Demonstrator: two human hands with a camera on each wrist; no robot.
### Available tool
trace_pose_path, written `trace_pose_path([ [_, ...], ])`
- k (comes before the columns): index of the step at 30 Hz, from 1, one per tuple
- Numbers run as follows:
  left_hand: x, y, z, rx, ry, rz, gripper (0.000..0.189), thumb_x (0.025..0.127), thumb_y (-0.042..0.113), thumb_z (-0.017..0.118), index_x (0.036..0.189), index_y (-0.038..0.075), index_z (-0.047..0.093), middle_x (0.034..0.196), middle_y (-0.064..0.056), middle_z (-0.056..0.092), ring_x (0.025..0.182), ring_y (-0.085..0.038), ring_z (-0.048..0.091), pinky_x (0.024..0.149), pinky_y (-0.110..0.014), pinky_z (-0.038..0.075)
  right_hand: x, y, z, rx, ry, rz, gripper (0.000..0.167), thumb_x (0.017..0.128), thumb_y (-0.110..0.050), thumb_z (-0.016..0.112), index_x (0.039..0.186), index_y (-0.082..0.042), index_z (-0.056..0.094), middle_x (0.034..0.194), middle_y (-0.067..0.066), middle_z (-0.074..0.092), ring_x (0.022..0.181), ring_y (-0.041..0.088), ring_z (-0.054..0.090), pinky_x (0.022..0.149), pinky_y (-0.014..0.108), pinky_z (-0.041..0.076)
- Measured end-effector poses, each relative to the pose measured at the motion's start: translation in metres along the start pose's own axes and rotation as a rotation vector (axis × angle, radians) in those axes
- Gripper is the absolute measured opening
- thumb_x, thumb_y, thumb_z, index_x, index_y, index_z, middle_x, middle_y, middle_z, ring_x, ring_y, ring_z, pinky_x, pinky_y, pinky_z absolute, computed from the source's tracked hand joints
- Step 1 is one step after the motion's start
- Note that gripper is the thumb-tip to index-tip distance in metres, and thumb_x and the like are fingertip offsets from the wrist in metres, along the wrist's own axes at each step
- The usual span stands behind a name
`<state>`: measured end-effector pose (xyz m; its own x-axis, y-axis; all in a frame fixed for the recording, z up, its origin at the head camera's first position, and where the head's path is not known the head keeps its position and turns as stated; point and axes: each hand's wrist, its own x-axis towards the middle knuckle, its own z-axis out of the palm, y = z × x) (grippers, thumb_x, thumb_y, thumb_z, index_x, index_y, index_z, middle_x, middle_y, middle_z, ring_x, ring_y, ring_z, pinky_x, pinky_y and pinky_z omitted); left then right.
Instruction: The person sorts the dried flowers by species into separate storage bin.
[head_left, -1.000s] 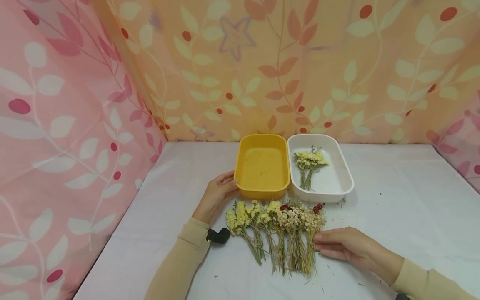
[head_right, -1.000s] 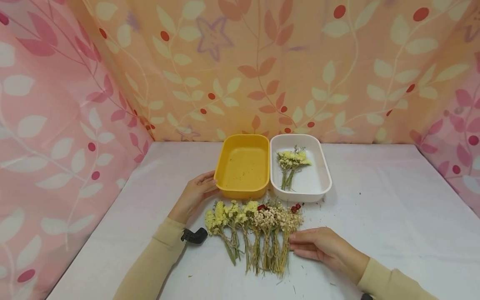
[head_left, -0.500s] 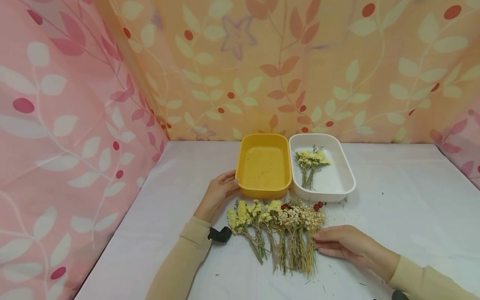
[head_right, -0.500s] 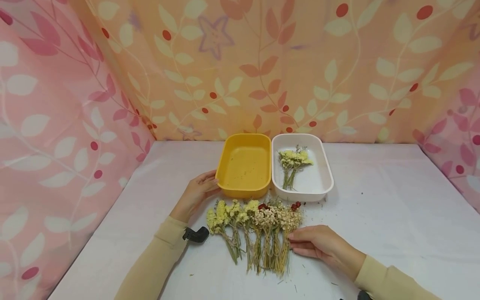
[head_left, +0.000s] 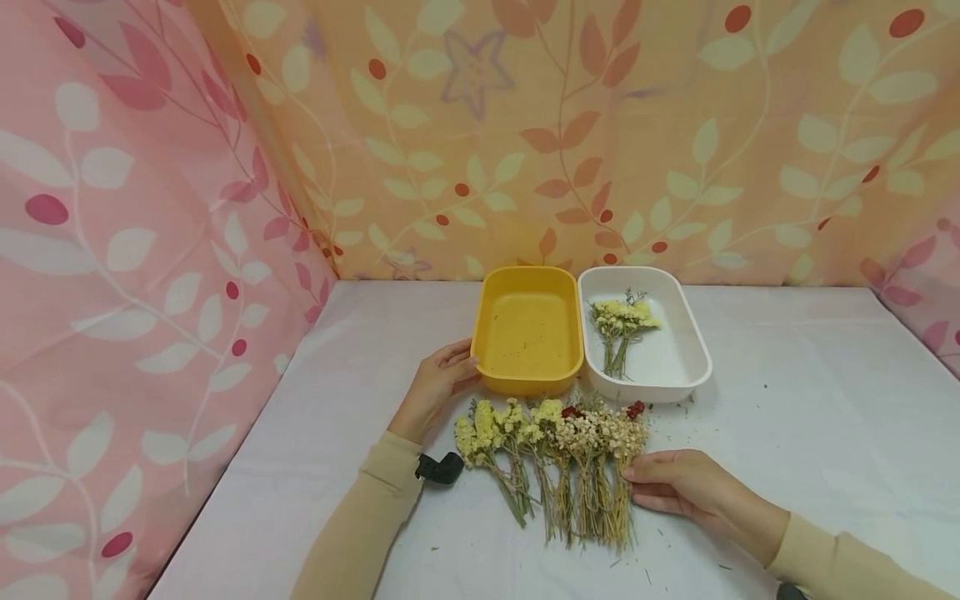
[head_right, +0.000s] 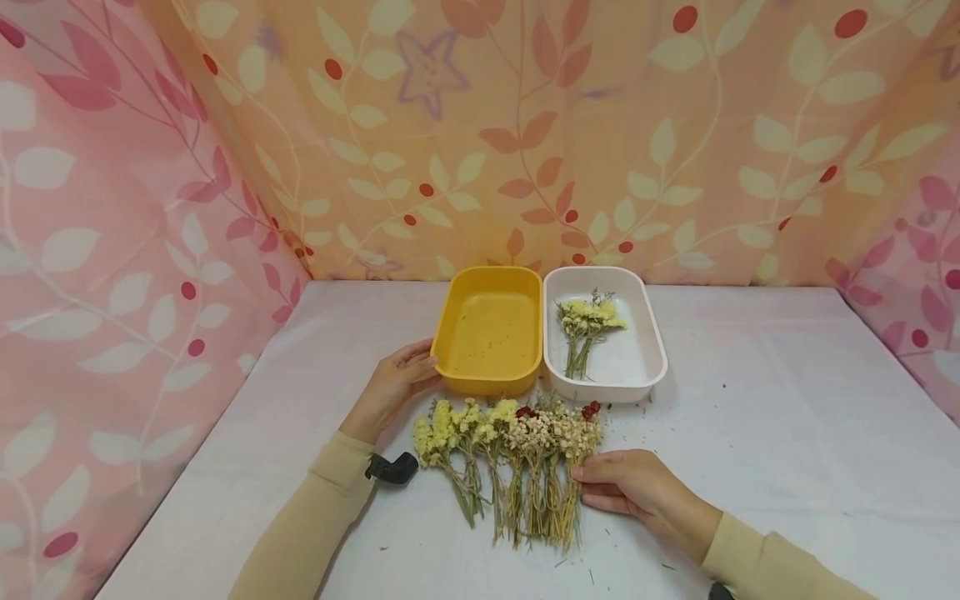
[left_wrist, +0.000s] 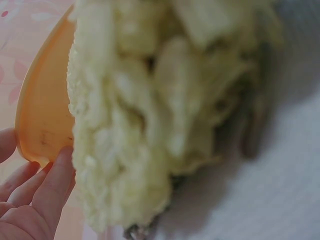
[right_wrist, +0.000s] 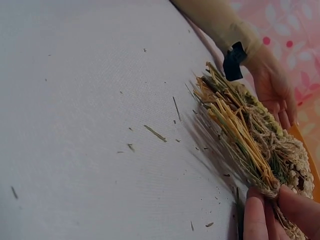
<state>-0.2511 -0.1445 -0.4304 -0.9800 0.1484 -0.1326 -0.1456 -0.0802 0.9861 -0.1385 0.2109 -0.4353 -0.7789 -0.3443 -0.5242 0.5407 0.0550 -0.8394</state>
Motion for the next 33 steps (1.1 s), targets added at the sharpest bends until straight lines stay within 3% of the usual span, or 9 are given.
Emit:
trace_pose_path([
  [11,-0.001,0.002,0.0,0.005,0.005,0.002,0.049,0.099,0.008,0.06,0.146,0.001,0.048,0.145,-0.021,0.054,0.13,-0.037,0.057,0.102,-0.037,0.056,-0.01,-0.001,0.002,-0.011,0.064,-0.009,0.066,0.089,-0.01,0.073,0.137,0.021,0.04,0.099,0.001,0.075,0.089,0.011,0.073,0.087,0.03,0.062],
  [24,-0.001,0.003,-0.001,0.013,0.005,-0.003,0.049,0.1,0.007,0.058,0.147,0.001,0.046,0.147,-0.021,0.052,0.131,-0.037,0.056,0.101,-0.035,0.057,-0.026,-0.009,0.003,-0.07,0.089,-0.043,0.049,0.089,-0.013,0.073,0.128,0.012,0.057,0.099,-0.001,0.075,0.087,0.011,0.073,0.084,0.027,0.062],
  [33,-0.001,0.003,-0.001,0.018,0.002,0.002,0.049,0.1,0.008,0.058,0.147,0.001,0.045,0.149,-0.02,0.05,0.132,-0.037,0.054,0.102,-0.036,0.056,-0.034,-0.015,0.0,-0.086,0.065,-0.063,0.047,0.091,-0.016,0.072,0.127,0.011,0.06,0.102,-0.002,0.075,0.091,0.01,0.074,0.085,0.027,0.062],
])
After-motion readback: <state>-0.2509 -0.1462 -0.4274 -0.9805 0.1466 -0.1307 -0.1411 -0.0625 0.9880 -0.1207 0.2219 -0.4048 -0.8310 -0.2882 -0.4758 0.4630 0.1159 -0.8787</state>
